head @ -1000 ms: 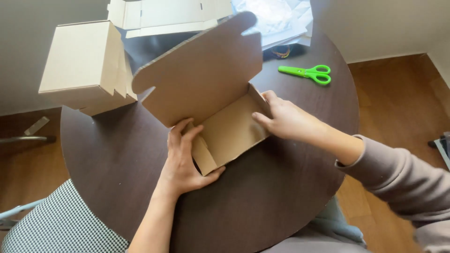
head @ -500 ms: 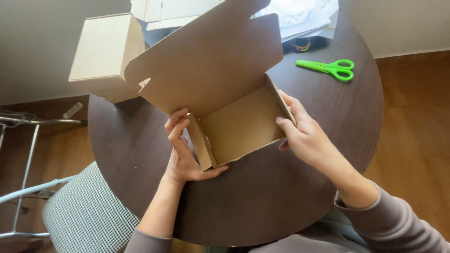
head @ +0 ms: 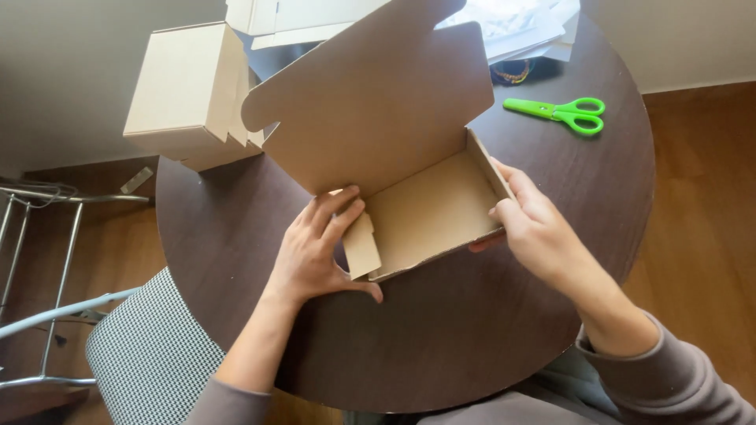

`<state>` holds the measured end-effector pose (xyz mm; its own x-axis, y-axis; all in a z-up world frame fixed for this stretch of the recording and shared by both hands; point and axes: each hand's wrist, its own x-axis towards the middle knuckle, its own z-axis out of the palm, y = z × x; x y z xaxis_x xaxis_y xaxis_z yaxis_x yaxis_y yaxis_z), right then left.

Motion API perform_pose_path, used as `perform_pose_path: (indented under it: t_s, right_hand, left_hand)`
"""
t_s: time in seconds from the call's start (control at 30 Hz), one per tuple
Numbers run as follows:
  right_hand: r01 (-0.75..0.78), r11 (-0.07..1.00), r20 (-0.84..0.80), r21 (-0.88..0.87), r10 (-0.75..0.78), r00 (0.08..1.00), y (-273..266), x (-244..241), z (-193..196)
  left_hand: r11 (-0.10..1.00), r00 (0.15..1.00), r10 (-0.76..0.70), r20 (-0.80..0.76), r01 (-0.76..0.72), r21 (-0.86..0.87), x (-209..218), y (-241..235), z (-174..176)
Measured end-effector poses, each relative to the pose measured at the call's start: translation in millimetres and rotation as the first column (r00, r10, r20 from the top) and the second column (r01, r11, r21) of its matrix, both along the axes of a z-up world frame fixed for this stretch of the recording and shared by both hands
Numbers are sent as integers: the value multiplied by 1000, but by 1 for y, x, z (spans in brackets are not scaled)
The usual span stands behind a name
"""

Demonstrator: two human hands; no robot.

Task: Assembling cardboard shipping boxes by folding flat templates along pre-scored lines.

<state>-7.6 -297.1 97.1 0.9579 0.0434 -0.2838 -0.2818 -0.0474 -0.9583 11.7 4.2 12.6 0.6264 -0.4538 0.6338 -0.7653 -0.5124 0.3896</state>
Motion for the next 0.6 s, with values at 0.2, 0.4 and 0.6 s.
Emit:
perform_pose_path:
  t_s: [0.2, 0.4, 0.6]
  right_hand:
    - [-101, 924, -8, -369, 105, 994, -12, 8, 12]
    - [-121, 815, 164, -566, 255, 953, -15, 5, 12]
    - [-107, 795, 99, -597, 206, 973, -17, 5, 20]
  left_hand:
    - [921, 862, 81, 501, -258, 294, 3, -6, -6]
    - [854, 937, -227, 266, 60, 517, 5, -8, 19]
    - [808, 953, -256, 163, 119, 577, 17, -5, 8]
